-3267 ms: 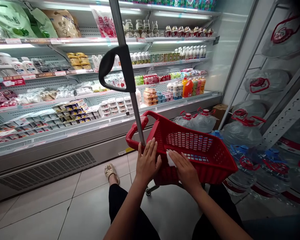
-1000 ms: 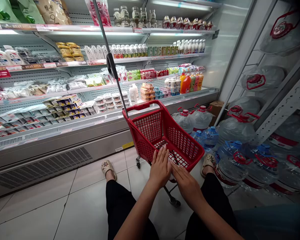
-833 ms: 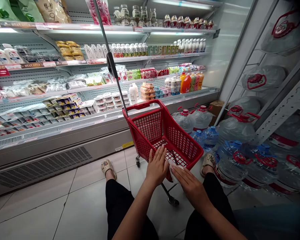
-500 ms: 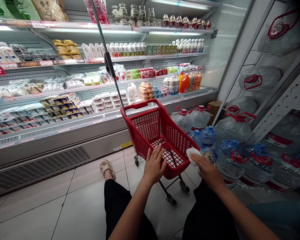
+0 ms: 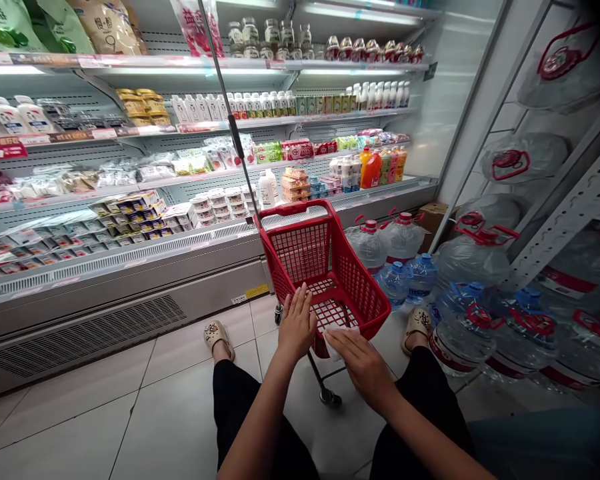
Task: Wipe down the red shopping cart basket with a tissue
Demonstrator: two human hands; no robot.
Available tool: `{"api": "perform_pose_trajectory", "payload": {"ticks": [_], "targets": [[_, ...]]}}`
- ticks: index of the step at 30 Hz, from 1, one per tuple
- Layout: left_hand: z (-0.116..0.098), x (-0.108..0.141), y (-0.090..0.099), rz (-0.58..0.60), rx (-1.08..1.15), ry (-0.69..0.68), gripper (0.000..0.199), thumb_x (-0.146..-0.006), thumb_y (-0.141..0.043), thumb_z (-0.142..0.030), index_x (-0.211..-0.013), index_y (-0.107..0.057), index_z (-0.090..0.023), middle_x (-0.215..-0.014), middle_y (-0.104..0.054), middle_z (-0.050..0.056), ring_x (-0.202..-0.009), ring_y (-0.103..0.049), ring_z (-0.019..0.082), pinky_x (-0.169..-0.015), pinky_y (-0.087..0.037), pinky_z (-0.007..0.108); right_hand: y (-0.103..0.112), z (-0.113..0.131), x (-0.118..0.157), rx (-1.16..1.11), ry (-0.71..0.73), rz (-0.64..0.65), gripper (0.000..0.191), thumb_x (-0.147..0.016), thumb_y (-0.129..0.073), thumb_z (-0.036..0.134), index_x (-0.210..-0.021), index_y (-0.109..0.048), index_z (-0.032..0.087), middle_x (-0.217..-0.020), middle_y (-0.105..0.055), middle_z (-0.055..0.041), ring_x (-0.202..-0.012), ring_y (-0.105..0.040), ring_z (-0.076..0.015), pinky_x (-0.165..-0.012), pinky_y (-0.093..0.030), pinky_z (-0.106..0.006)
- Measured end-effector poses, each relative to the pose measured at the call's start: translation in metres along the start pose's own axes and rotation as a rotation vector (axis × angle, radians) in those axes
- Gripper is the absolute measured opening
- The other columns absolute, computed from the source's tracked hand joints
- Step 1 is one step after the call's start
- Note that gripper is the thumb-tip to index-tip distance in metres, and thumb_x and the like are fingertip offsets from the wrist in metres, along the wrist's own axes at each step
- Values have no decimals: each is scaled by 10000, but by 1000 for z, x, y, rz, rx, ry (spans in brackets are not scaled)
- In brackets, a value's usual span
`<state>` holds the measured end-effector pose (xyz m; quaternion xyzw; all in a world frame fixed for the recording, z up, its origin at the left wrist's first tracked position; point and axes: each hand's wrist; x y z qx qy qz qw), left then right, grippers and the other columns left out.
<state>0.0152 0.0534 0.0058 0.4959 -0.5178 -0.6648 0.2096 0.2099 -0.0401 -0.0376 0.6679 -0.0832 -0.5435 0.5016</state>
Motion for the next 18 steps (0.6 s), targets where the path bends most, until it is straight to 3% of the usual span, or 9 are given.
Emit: {"api": "perform_pose_trajectory", "payload": {"ticks": [5, 13, 15, 18], "targets": [[-3, 20, 4, -33, -32, -45, 577, -1086, -365, -345, -1651, -280, -257, -1704, -294, 34, -1577, -280, 211, -1308, -240, 486, 7, -7, 4, 23, 90, 42, 776, -910, -321, -52, -1616, -355, 268, -1559, -544, -24, -1454, -489, -165, -1204, -446, -422], [18, 29, 20, 4, -56, -92, 603, -1110, -315, -326, -1678, -113, -323, -1715, -264, -5, -1577, -276, 191, -1326, -157, 480, 42, -97, 25, 66, 60, 11, 736, -967, -315, -24, -1622, -330, 310, -1527, -577, -22, -1416, -536, -169, -1213, -436, -463], [22, 29, 23, -6, -61, -80, 606, -1112, -310, -326, -1678, -93, -336, -1715, -263, -12, -1575, -282, 190, -1326, -156, 479, 40, -100, 28, 67, 41, 7, 723, -975, -320, -14, -1617, -341, 318, -1538, -564, -17, -1429, -521, -175, -1216, -434, -472], [13, 30, 23, -46, -70, -25, 612, -1110, -308, -305, -1679, -85, -334, -1714, -260, -15, -1576, -275, 193, -1326, -167, 484, 28, -78, 29, 46, 4, -36, 715, -976, -334, 0, -1623, -329, 302, -1548, -553, -23, -1446, -501, -183, -1204, -458, -458]]}}
Point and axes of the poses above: each hand's wrist, its own x-axis away from the middle knuckle, its own y-axis out of the back of the hand, z = x × y
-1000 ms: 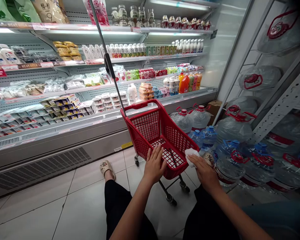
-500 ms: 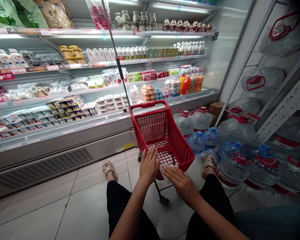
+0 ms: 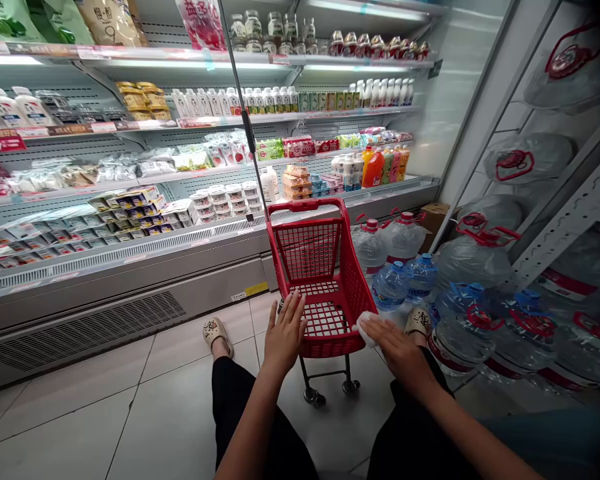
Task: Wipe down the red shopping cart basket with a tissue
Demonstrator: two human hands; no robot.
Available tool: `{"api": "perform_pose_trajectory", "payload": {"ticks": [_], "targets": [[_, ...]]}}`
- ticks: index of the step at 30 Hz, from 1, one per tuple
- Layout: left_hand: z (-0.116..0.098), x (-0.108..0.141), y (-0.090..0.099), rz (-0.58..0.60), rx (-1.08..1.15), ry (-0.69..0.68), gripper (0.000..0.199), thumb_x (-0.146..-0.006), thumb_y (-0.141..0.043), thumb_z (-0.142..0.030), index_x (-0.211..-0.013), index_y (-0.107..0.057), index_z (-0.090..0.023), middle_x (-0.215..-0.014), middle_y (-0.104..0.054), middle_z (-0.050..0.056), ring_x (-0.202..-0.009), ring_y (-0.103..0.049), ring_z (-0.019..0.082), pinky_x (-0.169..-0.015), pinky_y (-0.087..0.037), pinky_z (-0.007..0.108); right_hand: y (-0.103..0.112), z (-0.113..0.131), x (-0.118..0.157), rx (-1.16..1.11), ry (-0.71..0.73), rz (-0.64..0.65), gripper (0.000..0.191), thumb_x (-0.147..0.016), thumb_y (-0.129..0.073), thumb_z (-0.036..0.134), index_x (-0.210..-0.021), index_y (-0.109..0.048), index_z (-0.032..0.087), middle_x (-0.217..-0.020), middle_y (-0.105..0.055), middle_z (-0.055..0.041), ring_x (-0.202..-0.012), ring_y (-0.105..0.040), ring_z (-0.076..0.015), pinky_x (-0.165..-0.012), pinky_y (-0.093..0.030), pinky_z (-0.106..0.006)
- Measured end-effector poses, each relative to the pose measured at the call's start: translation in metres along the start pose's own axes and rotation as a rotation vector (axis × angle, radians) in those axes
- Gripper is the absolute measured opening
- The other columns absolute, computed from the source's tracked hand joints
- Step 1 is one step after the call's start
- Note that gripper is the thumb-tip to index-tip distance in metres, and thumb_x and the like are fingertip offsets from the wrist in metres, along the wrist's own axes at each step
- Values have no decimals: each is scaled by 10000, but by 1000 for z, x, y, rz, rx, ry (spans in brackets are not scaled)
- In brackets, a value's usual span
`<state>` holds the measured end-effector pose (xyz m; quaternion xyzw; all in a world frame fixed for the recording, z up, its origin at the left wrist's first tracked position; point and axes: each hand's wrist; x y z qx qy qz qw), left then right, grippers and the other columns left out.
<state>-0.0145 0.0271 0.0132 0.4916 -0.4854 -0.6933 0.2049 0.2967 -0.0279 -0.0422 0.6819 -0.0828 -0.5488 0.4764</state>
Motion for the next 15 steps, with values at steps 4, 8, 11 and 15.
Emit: {"api": "perform_pose_trajectory", "payload": {"ticks": [4, 8, 11, 15], "targets": [[-31, 3, -6, -2, 29, -54, 599, -1108, -325, -311, -1679, -145, -285, -1711, -266, -7, -1575, -273, 180, -1312, -238, 442, -10, 42, -7, -65, 30, 31, 735, -961, -320, -12, -1632, -304, 288, -1561, -538, -22, -1452, -493, -175, -1205, -464, -436], [-42, 12, -9, 32, 44, -121, 586, -1110, -339, -334, -1671, -194, -244, -1704, -284, 13, -1572, -287, 181, -1304, -267, 446, -5, 47, -18, -140, 144, 116, 692, -992, -327, 3, -1624, -323, 287, -1544, -559, -22, -1445, -498, -150, -1213, -451, -417], [-31, 22, -3, 54, 36, -161, 584, -1112, -347, -357, -1666, -213, -227, -1707, -275, 19, -1579, -267, 179, -1314, -238, 439, 0, 24, -26, -182, 230, 159, 635, -1029, -372, 34, -1605, -362, 300, -1517, -589, -17, -1435, -508, -138, -1230, -424, -425], [-15, 28, 7, 51, 19, -220, 600, -1114, -346, -361, -1672, -177, -220, -1704, -286, 19, -1578, -267, 170, -1324, -190, 420, 0, -12, -38, -196, 293, 144, 588, -1051, -406, 62, -1577, -414, 325, -1501, -603, -7, -1439, -502, -147, -1235, -412, -446]]}}
Point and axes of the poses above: each hand's wrist, its own x-axis away from the middle knuckle, its own y-axis out of the back of the hand, z = x × y
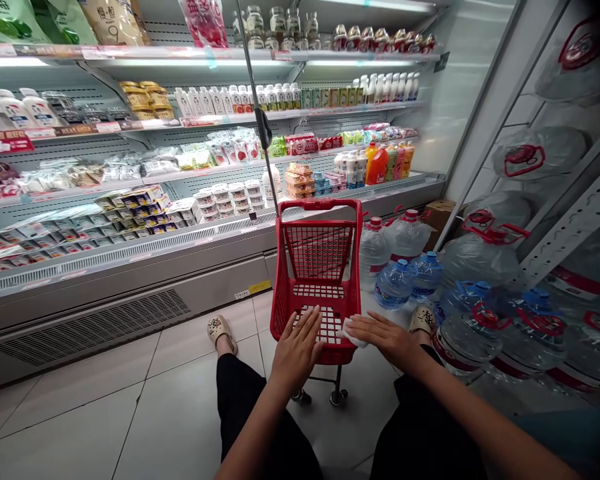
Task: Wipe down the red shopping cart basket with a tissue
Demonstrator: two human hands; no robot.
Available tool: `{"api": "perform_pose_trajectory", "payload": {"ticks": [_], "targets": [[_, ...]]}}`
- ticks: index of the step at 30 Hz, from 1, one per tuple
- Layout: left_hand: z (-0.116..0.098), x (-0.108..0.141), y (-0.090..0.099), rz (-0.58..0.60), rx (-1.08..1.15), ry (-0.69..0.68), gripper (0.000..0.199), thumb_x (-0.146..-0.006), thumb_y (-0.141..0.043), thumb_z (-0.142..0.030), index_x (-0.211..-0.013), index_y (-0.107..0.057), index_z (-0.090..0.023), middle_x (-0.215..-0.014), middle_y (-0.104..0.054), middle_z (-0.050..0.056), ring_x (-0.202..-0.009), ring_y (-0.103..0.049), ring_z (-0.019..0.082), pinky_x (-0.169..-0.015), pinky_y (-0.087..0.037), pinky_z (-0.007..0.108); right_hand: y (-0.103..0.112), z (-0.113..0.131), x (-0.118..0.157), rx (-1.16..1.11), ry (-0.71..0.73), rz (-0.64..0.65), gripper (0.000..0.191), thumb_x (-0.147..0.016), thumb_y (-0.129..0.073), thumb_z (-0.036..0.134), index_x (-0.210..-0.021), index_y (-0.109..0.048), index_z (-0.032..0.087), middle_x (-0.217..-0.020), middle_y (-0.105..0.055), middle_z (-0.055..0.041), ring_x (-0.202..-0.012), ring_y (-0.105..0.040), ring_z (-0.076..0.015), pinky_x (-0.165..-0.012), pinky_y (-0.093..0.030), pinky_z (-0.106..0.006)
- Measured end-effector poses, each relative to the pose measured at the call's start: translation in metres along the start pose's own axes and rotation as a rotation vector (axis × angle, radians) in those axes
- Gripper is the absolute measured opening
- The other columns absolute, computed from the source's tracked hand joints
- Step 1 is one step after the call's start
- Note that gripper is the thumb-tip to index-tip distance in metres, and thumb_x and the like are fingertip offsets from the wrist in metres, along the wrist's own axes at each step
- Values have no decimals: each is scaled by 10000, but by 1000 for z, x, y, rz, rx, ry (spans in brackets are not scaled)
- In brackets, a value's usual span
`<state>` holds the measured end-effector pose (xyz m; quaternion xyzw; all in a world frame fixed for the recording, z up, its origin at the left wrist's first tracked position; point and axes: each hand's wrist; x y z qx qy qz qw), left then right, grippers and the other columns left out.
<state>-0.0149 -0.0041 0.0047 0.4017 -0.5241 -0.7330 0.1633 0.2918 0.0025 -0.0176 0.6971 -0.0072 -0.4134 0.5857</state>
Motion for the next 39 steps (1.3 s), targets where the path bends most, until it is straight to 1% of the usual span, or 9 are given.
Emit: {"api": "perform_pose_trajectory", "payload": {"ticks": [5, 9, 12, 15, 21, 26, 29, 34, 39], "targets": [[20, -2, 0, 1, -9, -15, 622, -1111, -353, -360, -1678, -122, -249, -1702, -292, 13, -1580, -263, 175, -1325, -171, 415, -10, -9, -11, 3, -63, -97, 564, -1044, -410, 59, -1544, -474, 313, -1465, -637, -14, -1420, -529, -165, -1217, -443, -466], [43, -13, -13, -8, -7, 230, 604, -1114, -299, -381, -1677, -140, -230, -1700, -290, 38, -1579, -271, 205, -1313, -213, 471, -32, 25, -28, -7, -50, -112, 563, -1034, -431, 60, -1541, -484, 298, -1456, -644, -7, -1428, -523, -171, -1213, -457, -448], [46, -28, -26, 5, 8, 455, 616, -1110, -264, -444, -1663, -231, -175, -1690, -308, 89, -1573, -293, 240, -1297, -252, 515, -49, 49, -48, 6, -40, -119, 574, -1023, -431, 54, -1559, -463, 259, -1468, -634, -27, -1413, -540, -173, -1212, -459, -431], [35, -39, -36, 25, 65, 463, 613, -1113, -202, -453, -1647, -291, -164, -1697, -294, 84, -1575, -286, 223, -1294, -268, 491, -61, 56, -67, 19, 0, -133, 562, -998, -447, 36, -1529, -506, 210, -1425, -668, -58, -1362, -591, -182, -1187, -489, -420], [28, -38, -39, 57, 150, 434, 652, -1109, -179, -505, -1645, -288, -151, -1694, -319, 91, -1577, -280, 211, -1295, -272, 449, -53, 13, -75, 12, 85, -92, 552, -1005, -458, 44, -1521, -509, 234, -1441, -657, -44, -1355, -595, -162, -1207, -459, -437], [34, -30, -33, 97, 157, 421, 670, -1103, -167, -531, -1651, -267, -157, -1704, -296, 80, -1585, -253, 212, -1301, -256, 448, -33, -38, -74, 47, -71, -91, 641, -986, -418, 23, -1566, -446, 295, -1490, -615, -28, -1375, -578, -164, -1212, -444, -464], [41, -26, -31, 98, 161, 425, 681, -1100, -159, -540, -1654, -253, -156, -1714, -268, 77, -1593, -228, 210, -1305, -241, 449, -30, -45, -73, 70, -124, -124, 680, -967, -389, -2, -1578, -430, 296, -1506, -599, -28, -1390, -565, -172, -1208, -448, -471], [50, -27, -29, 77, 168, 567, 725, -1084, -198, -586, -1642, -286, -132, -1701, -286, 128, -1588, -245, 257, -1297, -249, 486, -47, -8, -79, 60, -119, -159, 618, -1011, -398, 46, -1582, -426, 281, -1514, -591, -33, -1417, -537, -183, -1218, -442, -468], [32, -37, -28, -18, 213, 550, 710, -1086, -210, -574, -1661, -230, -158, -1707, -282, 117, -1589, -245, 252, -1287, -280, 479, -71, 40, -103, 26, 41, -167, 490, -1025, -456, 86, -1494, -547, 197, -1393, -689, -77, -1342, -611, -194, -1193, -478, -427]]}}
Point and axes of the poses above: each hand's wrist, its own x-axis away from the middle knuckle, its own y-axis out of the back of the hand, z = x × y
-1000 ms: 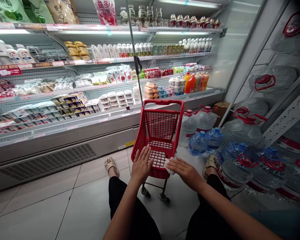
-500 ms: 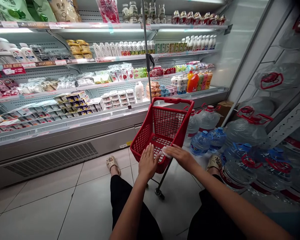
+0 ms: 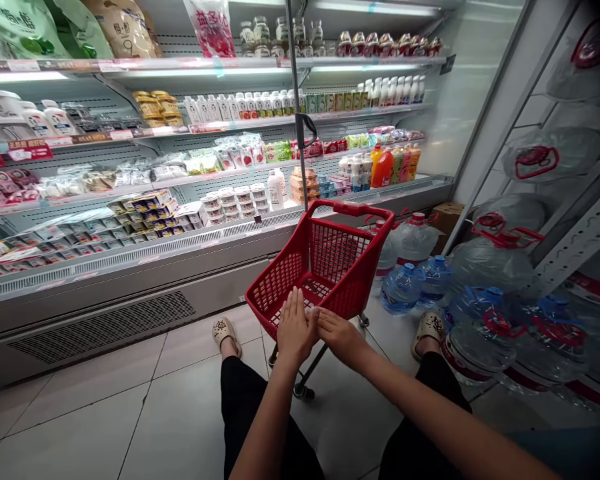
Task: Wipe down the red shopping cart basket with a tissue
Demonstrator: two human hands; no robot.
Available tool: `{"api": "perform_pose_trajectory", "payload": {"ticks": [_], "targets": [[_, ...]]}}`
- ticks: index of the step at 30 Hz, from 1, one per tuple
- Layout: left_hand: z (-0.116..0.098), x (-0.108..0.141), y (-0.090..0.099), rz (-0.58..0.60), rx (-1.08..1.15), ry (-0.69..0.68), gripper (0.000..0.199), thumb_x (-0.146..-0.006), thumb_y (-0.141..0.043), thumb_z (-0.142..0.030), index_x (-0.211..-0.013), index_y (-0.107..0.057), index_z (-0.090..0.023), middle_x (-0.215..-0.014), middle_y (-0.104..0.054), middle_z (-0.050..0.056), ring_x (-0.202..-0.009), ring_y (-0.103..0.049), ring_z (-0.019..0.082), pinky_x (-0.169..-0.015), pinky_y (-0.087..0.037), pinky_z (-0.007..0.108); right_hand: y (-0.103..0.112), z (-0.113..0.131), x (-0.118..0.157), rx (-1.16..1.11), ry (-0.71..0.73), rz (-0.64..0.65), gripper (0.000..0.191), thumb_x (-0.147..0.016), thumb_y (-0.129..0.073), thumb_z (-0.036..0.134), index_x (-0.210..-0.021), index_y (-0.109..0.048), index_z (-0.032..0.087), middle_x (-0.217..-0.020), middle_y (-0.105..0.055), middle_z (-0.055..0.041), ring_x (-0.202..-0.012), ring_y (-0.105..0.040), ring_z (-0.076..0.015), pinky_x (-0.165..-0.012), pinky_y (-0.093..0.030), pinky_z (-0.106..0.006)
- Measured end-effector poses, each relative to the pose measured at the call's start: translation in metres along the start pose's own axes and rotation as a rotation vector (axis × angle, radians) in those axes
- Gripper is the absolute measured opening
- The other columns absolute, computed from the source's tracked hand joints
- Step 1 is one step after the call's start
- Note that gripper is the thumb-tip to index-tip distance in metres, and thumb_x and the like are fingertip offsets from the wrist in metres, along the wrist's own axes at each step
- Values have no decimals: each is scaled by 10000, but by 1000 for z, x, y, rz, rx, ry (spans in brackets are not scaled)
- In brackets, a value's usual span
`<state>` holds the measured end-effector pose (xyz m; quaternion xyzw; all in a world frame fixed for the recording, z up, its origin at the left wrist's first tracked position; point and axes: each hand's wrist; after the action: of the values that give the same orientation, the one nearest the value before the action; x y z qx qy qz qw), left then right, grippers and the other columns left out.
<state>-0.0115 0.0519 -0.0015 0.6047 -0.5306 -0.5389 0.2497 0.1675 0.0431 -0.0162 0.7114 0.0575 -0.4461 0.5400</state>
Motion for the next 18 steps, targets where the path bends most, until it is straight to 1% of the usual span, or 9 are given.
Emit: {"api": "perform_pose_trajectory", "payload": {"ticks": [2, 3, 4, 6, 9, 11, 13, 15, 18], "targets": [[-1, 5, 0, -34, 12, -22, 707, -1089, -208, -565, -1675, -170, -172, -1713, -272, 108, -1591, -237, 246, -1283, -288, 476, -4, 1, -7, -20, 41, 14, 495, -1017, -472, 79, -1491, -549, 199, -1392, -689, -80, -1335, -615, -186, -1201, -468, -425], [1, 8, 2, -45, 5, -38, 711, -1089, -213, -566, -1679, -147, -176, -1715, -269, 107, -1593, -230, 248, -1284, -284, 479, -3, -5, -8, -25, 55, 24, 511, -1011, -475, 71, -1499, -540, 209, -1410, -678, -73, -1342, -608, -179, -1208, -459, -427], [6, 11, 4, -49, -9, -57, 715, -1088, -219, -569, -1681, -130, -179, -1717, -265, 105, -1596, -222, 248, -1286, -277, 480, 0, -15, -9, -23, 60, 32, 531, -1003, -476, 61, -1508, -529, 218, -1430, -664, -64, -1352, -599, -174, -1213, -452, -432], [18, 15, 10, -40, -50, -86, 718, -1088, -227, -571, -1683, -117, -185, -1720, -260, 97, -1598, -213, 244, -1292, -262, 477, 11, -44, -6, 12, 28, 41, 571, -984, -469, 41, -1525, -508, 219, -1460, -639, -58, -1369, -585, -177, -1216, -447, -446], [37, 17, 22, -25, -121, -64, 694, -1093, -232, -553, -1684, -119, -207, -1719, -270, 77, -1593, -232, 230, -1293, -265, 460, 33, -90, 3, 116, -76, 44, 623, -963, -419, 2, -1550, -474, 201, -1504, -597, -67, -1393, -565, -194, -1231, -421, -473], [41, 16, 28, -38, -168, -32, 695, -1089, -253, -557, -1686, -121, -227, -1715, -279, 70, -1588, -250, 236, -1292, -267, 470, 43, -105, 8, 177, -126, 39, 650, -960, -383, -14, -1571, -445, 201, -1540, -559, -70, -1414, -542, -203, -1242, -403, -485], [36, 14, 30, -64, -197, -14, 707, -1081, -275, -572, -1687, -118, -243, -1712, -283, 65, -1584, -264, 247, -1292, -265, 489, 45, -103, 10, 208, -155, 26, 665, -961, -373, -10, -1589, -419, 205, -1563, -531, -74, -1427, -529, -213, -1242, -402, -493], [22, 10, 27, -80, -196, -41, 723, -1076, -290, -583, -1688, -114, -241, -1711, -281, 65, -1584, -264, 250, -1297, -257, 495, 38, -86, 9, 200, -150, 27, 670, -963, -385, 5, -1601, -400, 207, -1570, -521, -79, -1426, -530, -218, -1239, -410, -489], [-5, 2, 18, -54, -164, -137, 742, -1074, -293, -591, -1684, -137, -198, -1710, -281, 73, -1584, -263, 244, -1300, -257, 468, 25, -60, 3, 155, -78, 63, 657, -966, -436, 34, -1597, -407, 214, -1557, -540, -74, -1423, -533, -216, -1234, -423, -470]]}}
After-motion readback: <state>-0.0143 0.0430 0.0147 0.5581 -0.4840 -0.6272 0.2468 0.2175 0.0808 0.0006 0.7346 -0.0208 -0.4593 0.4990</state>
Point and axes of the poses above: each hand's wrist, its own x-axis away from the middle knuckle, its own y-axis out of the back of the hand, z = x × y
